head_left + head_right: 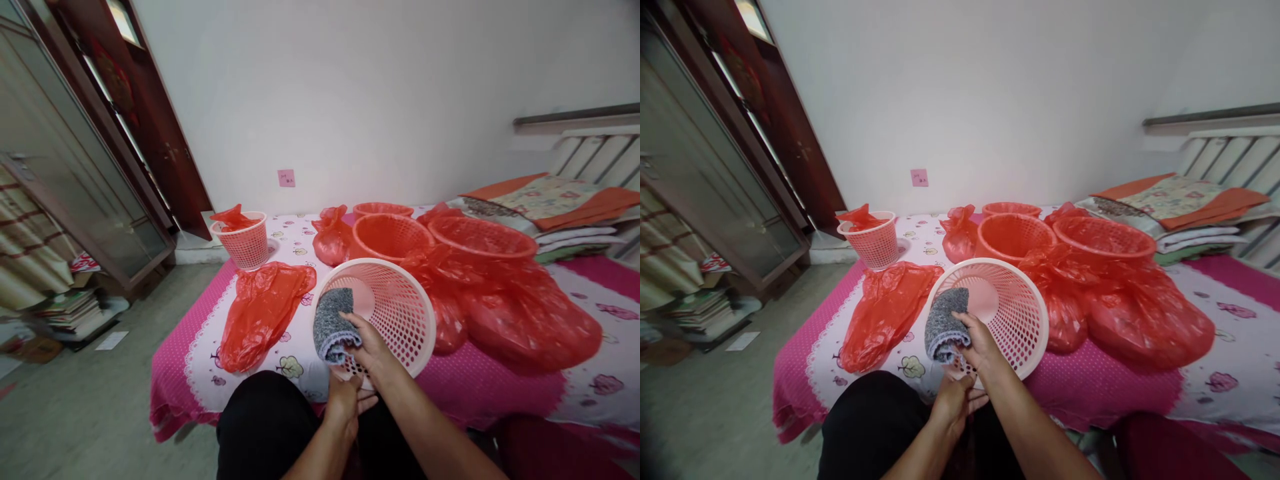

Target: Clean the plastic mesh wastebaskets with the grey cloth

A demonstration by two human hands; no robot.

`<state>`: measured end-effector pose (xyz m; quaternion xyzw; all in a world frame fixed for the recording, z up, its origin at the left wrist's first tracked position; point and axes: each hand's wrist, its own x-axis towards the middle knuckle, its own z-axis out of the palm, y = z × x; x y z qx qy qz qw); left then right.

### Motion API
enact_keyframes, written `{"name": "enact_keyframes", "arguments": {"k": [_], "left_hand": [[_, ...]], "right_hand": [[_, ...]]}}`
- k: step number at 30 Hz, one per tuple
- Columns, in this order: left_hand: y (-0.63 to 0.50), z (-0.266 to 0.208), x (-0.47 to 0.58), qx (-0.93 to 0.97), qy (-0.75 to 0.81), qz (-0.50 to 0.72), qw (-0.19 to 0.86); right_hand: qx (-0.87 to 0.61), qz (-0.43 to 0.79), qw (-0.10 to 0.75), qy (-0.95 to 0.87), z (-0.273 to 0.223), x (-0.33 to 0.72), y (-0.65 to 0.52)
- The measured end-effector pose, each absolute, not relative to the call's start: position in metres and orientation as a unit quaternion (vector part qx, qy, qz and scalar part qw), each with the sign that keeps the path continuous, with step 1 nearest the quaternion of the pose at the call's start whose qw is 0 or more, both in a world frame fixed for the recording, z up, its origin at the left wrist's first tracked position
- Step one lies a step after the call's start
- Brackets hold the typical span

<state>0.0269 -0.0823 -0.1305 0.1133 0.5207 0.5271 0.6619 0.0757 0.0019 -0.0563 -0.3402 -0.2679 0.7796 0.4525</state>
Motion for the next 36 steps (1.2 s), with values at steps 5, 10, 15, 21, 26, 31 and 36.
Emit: {"name": "enact_keyframes", "arguments": {"k": [5, 10, 15, 21, 26, 31, 36], "left_hand": [[-0.084, -0.128, 0.029, 0.118, 0.525, 0.516, 0.666], [-0.084, -0.125, 0.025, 0.136, 0.529, 0.508, 0.666], [-0.081, -0.121, 0.02, 0.143, 0.561, 0.502, 0.642], [-0.077, -0.12, 0.016, 0.168, 0.582, 0.52, 0.602], [-0.075, -0.117, 0.009, 0.165, 0.588, 0.541, 0.578], [-0.077, -0.107, 0.008, 0.16, 0.557, 0.558, 0.594], [-0.077, -0.1, 0.009, 0.148, 0.526, 0.566, 0.617]], "right_hand": [[-0.31, 0.798, 0.475, -0.203, -0.049, 0.073, 0.0], [-0.24, 0.804, 0.506, -0.201, -0.044, 0.075, 0.003], [-0.229, 0.777, 0.535, -0.241, -0.038, 0.093, 0.01], [-0.249, 0.725, 0.593, -0.245, -0.031, 0.128, 0.024], [-0.249, 0.656, 0.673, -0.234, -0.026, 0.147, 0.026], [-0.238, 0.643, 0.694, -0.221, -0.02, 0.151, 0.022], [-0.247, 0.659, 0.666, -0.247, -0.022, 0.148, 0.021]]}}
